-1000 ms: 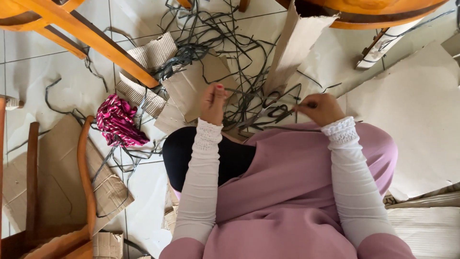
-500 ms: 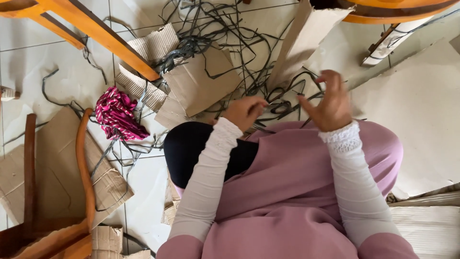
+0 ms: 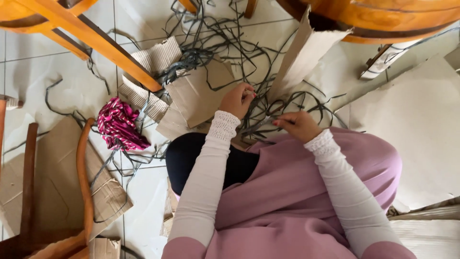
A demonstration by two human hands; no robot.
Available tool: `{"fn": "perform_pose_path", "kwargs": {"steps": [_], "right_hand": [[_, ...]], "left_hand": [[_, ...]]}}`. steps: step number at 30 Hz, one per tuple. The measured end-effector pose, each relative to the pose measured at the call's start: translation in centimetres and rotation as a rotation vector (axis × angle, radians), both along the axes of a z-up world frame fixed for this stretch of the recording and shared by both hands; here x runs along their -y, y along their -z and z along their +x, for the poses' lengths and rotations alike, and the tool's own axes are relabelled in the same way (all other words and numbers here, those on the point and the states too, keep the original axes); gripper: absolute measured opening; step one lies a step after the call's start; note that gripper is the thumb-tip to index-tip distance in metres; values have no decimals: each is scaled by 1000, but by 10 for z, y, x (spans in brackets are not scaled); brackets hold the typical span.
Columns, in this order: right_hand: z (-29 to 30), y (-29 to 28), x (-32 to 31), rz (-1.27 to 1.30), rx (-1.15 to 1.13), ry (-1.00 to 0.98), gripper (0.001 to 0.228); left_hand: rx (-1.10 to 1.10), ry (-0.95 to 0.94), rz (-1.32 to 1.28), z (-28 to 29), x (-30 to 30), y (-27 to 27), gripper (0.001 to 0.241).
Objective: Wrapping wooden chair legs with protective cardboard and securing them with plastic ties.
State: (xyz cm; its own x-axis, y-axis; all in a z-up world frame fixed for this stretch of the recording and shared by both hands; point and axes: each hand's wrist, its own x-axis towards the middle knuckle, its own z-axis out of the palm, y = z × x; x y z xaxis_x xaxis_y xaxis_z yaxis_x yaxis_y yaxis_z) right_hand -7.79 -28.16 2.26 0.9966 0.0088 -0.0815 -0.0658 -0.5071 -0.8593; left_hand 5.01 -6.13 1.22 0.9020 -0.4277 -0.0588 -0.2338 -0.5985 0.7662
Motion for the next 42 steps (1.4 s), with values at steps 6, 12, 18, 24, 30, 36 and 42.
{"fn": "perform_pose_path", "kwargs": {"steps": [6, 12, 18, 24, 30, 36, 42], "right_hand": [[10, -12, 1, 228, 24, 99, 21], [3, 2, 17, 523, -101, 274, 23], [5, 18, 8, 634, -111, 258, 29], [3, -14, -15, 1302, -60, -54, 31], [7, 20, 7, 1321, 59, -2, 26], [3, 50, 3, 1197, -89, 0, 23], [9, 47, 15, -96, -92, 129, 23]], "left_hand": [[-82, -52, 622, 26, 4, 20, 26], [-297, 39, 791, 46, 7, 94, 43], [-191, 71, 75, -8, 15, 4, 18], [-125, 314, -238, -86, 22, -22, 18], [-349, 196, -155, -71, 24, -6, 28], [-582, 70, -962, -70, 34, -17, 50], [-537, -365, -1291, -41, 7, -19, 26]]}}
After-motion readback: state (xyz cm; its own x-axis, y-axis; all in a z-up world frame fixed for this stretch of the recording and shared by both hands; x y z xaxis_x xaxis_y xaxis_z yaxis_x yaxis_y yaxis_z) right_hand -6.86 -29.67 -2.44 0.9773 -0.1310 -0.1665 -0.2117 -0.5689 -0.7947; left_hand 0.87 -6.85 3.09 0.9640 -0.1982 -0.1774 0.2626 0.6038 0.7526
